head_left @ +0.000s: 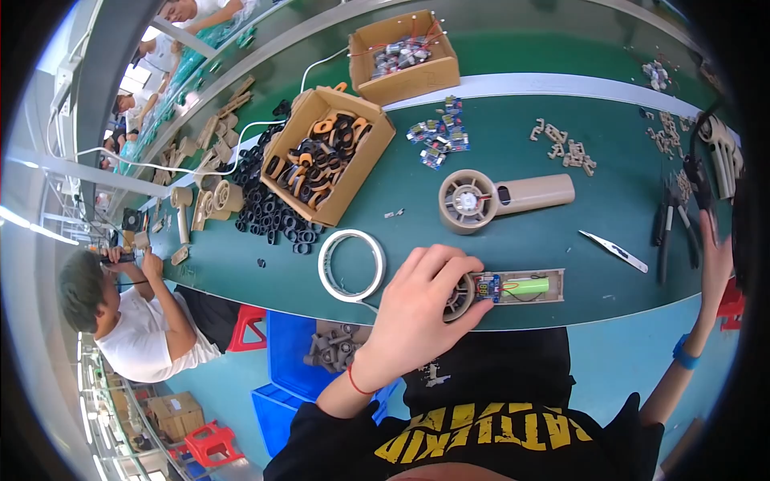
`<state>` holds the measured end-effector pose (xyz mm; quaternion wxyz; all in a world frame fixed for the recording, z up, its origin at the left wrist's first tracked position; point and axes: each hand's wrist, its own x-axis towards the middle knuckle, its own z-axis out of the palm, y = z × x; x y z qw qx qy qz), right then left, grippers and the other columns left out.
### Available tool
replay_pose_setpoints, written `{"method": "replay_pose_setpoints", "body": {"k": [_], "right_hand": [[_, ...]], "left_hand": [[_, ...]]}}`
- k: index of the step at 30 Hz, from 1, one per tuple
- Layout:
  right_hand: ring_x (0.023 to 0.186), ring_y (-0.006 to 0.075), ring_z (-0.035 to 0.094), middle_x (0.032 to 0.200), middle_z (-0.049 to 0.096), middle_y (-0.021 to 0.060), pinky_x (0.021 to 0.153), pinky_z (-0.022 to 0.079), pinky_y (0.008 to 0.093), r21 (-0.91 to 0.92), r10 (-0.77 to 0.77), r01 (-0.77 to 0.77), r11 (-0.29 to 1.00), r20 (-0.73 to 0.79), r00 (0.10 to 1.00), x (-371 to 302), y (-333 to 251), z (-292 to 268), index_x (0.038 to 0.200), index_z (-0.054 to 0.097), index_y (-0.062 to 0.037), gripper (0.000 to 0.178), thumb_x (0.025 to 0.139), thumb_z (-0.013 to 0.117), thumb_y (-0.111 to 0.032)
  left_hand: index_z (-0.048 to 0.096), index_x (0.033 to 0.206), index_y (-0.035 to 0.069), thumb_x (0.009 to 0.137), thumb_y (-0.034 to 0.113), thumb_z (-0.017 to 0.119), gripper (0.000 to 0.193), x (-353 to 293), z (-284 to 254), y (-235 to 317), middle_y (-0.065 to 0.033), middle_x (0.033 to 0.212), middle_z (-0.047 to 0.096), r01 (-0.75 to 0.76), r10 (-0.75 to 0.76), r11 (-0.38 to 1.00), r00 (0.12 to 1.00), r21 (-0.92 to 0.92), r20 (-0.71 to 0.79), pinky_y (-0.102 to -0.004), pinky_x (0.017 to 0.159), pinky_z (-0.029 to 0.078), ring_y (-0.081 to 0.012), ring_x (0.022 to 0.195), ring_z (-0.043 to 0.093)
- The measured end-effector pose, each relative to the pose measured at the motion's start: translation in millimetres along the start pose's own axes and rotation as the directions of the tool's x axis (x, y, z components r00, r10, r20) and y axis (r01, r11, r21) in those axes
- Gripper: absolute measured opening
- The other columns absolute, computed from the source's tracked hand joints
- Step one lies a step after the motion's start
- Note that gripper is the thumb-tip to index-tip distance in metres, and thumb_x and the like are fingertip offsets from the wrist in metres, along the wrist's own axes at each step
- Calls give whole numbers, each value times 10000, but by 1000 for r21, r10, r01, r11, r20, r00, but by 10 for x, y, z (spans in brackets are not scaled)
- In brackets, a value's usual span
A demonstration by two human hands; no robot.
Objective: The person assembles a handheld fan by installing the circuit board and battery into the casing using tweezers and by hand, securing them with an electric screwdriver, snapping on the cover, and pressing the button to test it.
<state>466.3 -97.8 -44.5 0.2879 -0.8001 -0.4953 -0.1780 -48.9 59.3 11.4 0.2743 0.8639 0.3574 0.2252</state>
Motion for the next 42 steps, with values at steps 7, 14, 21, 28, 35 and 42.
{"method": "replay_pose_setpoints", "body": {"k": [7,14,21,28,35,42], "right_hand": [[1201,235,592,1349,606,132,1049,430,331,-4,265,-278,960,316,911,223,270,204,1459,464,-15,595,925,700,-129],[977,154,589,1082,632,68,913,462,275,107,81,-131,986,382,921,415,-42,-44,1296,575,39,513,862,773,-150],[804,88,484,786,449,-47,736,348,248,950,-426,-307,-55,256,868,471,-1545,-96,1276,535,-152,369,954,648,-292],[688,144,516,744,528,29,666,402,291,667,-195,-678,-309,654,731,257,-2844,-279,1329,459,-24,600,802,745,-6],[733,135,570,777,556,44,710,454,292,724,-226,-606,-330,562,795,201,-2913,29,1132,544,-29,404,792,758,13],[665,159,519,714,518,41,661,411,309,794,-182,-541,-279,509,841,155,-2871,42,1103,518,-55,374,789,698,40]], "left_hand": [[629,1127,70,821,188,766,356,-24,-133,68,-72,1040,595,-29,14,995,990,100,140,-379,805,519,-280,947,586],[669,1059,90,750,149,794,338,103,-67,12,-83,983,618,-71,56,994,985,87,162,-397,788,498,-306,926,582],[674,1007,60,651,36,804,380,107,-44,20,-98,950,634,-59,49,992,994,115,94,-388,769,482,-307,894,584],[666,983,35,626,12,780,375,97,-7,-23,-100,931,627,-68,63,997,990,31,125,-365,775,464,-290,875,572],[684,973,58,603,22,799,389,70,9,-44,-87,938,645,-68,65,997,994,36,84,-374,766,479,-288,881,583],[692,1034,54,598,49,838,461,36,-17,-49,-103,1050,639,-65,65,998,996,10,65,-401,859,474,-314,1003,582]]}}
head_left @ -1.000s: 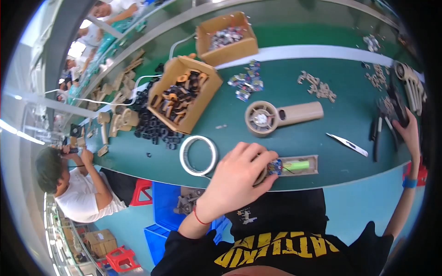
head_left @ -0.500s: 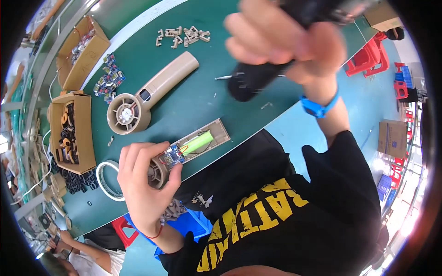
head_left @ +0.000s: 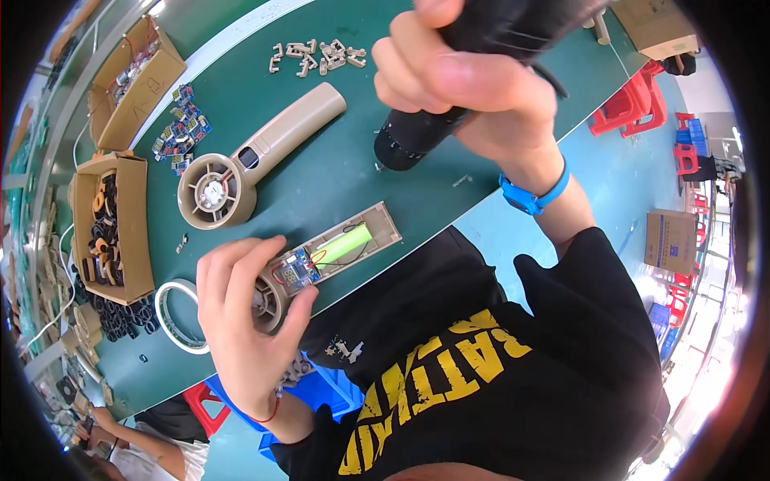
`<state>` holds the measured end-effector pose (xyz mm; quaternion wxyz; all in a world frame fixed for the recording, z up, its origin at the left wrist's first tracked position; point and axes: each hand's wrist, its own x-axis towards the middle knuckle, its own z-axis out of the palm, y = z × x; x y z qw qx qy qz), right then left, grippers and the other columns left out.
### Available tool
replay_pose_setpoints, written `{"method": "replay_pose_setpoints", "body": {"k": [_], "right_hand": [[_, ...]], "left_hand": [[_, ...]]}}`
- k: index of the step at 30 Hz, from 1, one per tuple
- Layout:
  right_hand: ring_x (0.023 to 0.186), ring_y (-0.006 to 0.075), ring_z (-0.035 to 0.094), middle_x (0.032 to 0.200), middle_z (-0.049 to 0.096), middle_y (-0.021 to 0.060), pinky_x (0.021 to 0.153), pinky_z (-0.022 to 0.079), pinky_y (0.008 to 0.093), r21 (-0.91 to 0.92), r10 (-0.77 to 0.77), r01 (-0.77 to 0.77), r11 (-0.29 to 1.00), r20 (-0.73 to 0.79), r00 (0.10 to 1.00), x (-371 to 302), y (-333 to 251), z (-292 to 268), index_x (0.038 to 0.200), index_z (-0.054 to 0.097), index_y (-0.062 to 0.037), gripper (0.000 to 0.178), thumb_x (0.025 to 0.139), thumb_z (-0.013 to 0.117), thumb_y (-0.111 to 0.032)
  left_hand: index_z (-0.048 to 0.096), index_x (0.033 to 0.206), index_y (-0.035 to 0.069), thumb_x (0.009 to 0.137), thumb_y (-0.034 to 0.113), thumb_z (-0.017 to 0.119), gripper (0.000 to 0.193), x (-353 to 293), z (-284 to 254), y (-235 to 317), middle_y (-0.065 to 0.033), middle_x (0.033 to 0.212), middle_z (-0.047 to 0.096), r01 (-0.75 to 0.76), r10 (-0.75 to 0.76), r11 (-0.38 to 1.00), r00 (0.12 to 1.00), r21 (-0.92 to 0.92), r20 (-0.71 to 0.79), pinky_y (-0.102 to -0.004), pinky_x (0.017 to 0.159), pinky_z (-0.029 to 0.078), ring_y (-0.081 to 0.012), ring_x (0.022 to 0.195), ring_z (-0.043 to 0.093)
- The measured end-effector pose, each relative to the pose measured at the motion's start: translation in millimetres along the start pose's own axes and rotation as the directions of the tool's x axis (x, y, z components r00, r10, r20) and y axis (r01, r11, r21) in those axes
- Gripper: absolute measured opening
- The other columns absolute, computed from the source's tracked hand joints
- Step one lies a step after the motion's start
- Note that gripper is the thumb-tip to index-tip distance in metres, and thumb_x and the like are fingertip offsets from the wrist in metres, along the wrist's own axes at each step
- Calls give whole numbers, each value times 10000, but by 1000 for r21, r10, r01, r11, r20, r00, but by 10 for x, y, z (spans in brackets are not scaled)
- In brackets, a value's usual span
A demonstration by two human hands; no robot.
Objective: The person assembles a handheld fan by installing the circuit board and battery into the casing using tweezers and by hand, securing them with an electric screwdriver, snapping on the cover, and pressing the button to test it.
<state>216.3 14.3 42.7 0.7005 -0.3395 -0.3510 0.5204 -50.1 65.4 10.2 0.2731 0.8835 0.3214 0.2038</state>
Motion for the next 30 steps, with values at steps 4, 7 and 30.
{"method": "replay_pose_setpoints", "body": {"k": [4,7,30], "right_hand": [[612,154,452,651,506,21,619,341,309,254,-107,83,964,82,991,-31,8,85,1078,529,-113,377,772,686,43],[649,176,520,683,549,24,663,391,311,535,-208,181,825,-10,978,-189,172,196,1121,553,-121,390,793,714,15],[633,122,452,676,479,-26,623,349,292,398,-339,172,901,398,853,-86,80,97,1043,509,-171,295,841,654,-12]], "left_hand": [[702,1087,55,598,55,854,512,-16,-24,126,-99,1091,631,-1,4,1000,994,24,-111,-419,906,467,-322,1067,578],[725,1129,83,602,42,856,545,78,75,301,-77,1089,629,-63,78,994,978,84,-196,-430,931,466,-318,1093,577],[725,773,82,630,22,840,193,235,219,500,-29,888,639,-171,169,985,941,19,-292,-391,865,422,-256,928,595]]}}
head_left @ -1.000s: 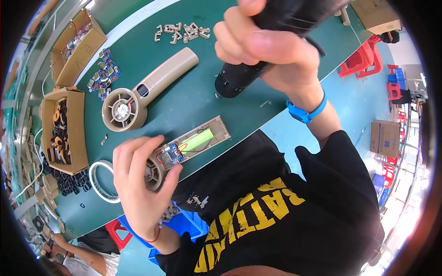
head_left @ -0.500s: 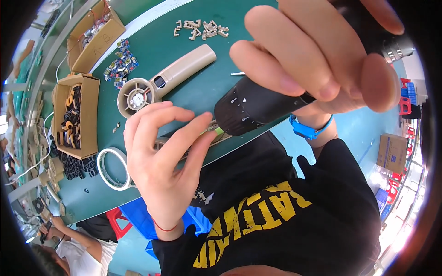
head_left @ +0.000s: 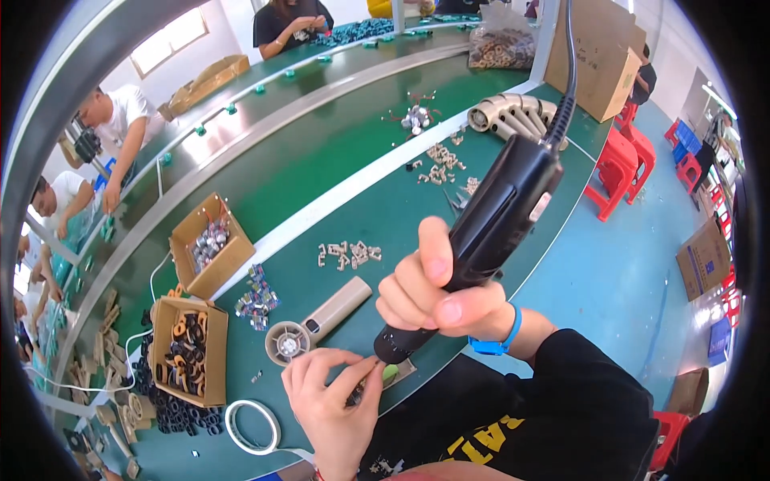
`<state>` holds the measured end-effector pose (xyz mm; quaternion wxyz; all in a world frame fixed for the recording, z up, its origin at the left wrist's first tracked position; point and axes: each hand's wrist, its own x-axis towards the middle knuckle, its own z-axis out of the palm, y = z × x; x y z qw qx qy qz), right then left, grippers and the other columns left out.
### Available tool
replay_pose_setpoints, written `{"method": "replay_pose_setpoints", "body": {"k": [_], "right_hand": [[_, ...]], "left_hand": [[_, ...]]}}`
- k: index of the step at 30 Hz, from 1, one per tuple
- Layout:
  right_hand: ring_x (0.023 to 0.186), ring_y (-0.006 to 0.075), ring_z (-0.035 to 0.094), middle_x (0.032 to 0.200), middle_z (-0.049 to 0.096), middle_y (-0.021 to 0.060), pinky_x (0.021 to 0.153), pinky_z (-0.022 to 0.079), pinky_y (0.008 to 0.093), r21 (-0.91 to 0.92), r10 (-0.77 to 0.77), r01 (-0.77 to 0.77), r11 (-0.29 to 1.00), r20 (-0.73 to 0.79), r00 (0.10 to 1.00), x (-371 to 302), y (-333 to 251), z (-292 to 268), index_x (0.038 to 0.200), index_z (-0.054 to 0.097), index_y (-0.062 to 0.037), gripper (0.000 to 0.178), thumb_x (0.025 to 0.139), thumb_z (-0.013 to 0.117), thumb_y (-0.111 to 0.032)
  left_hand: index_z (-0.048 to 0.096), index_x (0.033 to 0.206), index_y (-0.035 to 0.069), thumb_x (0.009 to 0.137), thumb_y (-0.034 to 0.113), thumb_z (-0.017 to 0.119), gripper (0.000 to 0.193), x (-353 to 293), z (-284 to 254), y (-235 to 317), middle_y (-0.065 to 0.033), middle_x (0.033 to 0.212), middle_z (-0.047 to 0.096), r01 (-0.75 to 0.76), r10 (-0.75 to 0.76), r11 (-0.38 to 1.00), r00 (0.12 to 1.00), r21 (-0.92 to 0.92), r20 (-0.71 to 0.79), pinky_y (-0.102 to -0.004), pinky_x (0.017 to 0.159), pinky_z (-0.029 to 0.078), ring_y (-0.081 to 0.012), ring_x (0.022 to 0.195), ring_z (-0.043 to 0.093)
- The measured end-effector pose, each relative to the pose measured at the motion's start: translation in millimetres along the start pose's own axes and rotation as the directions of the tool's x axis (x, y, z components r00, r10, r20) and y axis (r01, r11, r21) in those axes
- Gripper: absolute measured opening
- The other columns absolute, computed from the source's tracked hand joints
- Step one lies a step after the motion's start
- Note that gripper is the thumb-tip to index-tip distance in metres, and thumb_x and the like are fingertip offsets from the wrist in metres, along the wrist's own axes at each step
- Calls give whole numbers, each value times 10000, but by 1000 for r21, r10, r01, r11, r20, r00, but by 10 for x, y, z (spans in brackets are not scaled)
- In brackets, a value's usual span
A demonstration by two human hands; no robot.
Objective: The person assembles a handheld fan by installing the circuit board and battery into the casing using tweezers and by hand, securing them with an electric screwdriver, snapping on the cover, and pressing the button to test it.
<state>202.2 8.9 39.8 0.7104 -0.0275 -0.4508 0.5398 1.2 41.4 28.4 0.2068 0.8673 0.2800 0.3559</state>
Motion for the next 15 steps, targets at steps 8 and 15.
{"method": "replay_pose_setpoints", "body": {"k": [8,15], "right_hand": [[654,126,476,685,494,-19,629,353,293,-31,-15,16,999,42,999,94,-26,48,1046,501,-166,304,843,652,4],[659,124,483,690,495,-26,633,351,294,-65,5,-1,998,64,998,65,-4,136,1040,504,-177,309,856,679,-1]], "left_hand": [[728,771,85,640,28,839,181,40,-20,-33,-15,885,635,41,-41,999,999,31,-16,-380,868,409,-240,919,581],[727,774,85,628,19,828,190,-30,-45,-28,-17,885,638,45,-44,998,999,41,-14,-374,869,404,-241,913,579]]}}
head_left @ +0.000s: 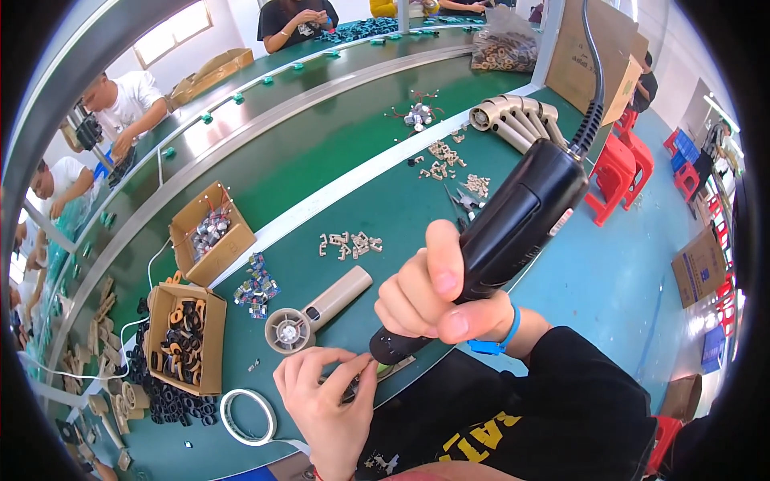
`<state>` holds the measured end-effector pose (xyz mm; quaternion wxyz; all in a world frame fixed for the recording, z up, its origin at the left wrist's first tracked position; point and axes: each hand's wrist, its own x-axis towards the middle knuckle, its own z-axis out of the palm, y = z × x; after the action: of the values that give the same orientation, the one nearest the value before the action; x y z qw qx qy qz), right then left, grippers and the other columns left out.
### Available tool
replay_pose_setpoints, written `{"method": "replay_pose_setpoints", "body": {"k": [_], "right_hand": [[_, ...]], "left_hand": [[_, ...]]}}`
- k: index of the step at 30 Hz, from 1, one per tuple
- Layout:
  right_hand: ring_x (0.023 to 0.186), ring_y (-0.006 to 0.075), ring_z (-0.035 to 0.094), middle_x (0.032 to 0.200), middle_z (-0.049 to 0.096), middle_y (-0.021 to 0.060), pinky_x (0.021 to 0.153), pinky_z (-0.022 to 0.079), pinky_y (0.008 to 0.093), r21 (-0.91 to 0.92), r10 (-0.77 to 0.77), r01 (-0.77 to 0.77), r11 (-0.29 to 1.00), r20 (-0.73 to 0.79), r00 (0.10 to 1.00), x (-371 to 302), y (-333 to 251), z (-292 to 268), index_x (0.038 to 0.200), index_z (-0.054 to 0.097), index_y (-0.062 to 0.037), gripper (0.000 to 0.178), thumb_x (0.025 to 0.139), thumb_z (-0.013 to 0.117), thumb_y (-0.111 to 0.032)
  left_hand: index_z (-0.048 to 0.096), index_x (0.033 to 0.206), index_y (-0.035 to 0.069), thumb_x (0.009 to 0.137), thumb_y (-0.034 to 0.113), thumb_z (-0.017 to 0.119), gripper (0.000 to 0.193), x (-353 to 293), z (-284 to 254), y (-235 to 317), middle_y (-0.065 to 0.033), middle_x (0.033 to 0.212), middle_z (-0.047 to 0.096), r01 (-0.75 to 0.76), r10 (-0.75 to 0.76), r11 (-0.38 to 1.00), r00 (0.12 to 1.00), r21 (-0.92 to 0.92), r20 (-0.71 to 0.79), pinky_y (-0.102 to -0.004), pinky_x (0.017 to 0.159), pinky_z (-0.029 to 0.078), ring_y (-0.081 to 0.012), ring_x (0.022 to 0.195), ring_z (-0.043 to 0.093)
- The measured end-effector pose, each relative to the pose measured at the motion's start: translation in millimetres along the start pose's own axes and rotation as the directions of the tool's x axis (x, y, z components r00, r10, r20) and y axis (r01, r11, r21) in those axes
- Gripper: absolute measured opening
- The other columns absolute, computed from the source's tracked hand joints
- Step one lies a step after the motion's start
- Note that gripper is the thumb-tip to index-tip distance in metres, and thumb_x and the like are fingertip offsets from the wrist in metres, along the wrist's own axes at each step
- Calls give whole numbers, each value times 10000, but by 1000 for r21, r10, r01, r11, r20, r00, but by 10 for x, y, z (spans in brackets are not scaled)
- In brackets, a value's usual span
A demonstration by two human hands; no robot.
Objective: The person assembles a handheld fan by installing the circuit board and battery into the casing using tweezers and by hand, securing them with an electric screwdriver, snapping on the cover, and pressing the button to test it.
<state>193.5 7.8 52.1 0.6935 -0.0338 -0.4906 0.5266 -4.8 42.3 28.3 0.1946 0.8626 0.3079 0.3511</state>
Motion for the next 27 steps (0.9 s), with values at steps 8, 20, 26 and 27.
{"method": "replay_pose_setpoints", "body": {"k": [8,20,26,27], "right_hand": [[618,162,527,685,526,27,620,435,321,22,-55,54,998,45,997,48,116,-26,1078,475,-104,384,817,729,17],[754,130,649,883,658,3,717,531,271,-4,60,-62,998,315,947,46,174,-460,1258,498,-160,435,938,718,-355],[748,135,648,879,662,10,704,531,272,-34,124,-119,992,278,953,28,363,-422,1227,498,-154,375,956,687,-331],[747,136,648,878,662,11,702,531,272,-35,135,-130,991,277,951,4,326,-442,1222,498,-153,365,959,682,-326]], "left_hand": [[754,870,117,645,95,858,249,-78,-57,-41,-11,890,639,30,-30,999,1000,39,-5,-379,857,408,-235,918,591],[669,1038,65,671,58,818,396,-200,-222,-299,-77,1114,612,179,-194,981,930,76,312,-405,914,446,-316,1053,558],[666,1030,69,656,48,822,405,-271,-202,-351,-77,1065,594,269,-246,963,914,-28,322,-399,815,465,-310,945,555],[668,1026,69,652,47,823,405,-275,-216,-357,-77,1062,595,270,-252,963,914,-15,317,-398,813,465,-308,945,555]]}}
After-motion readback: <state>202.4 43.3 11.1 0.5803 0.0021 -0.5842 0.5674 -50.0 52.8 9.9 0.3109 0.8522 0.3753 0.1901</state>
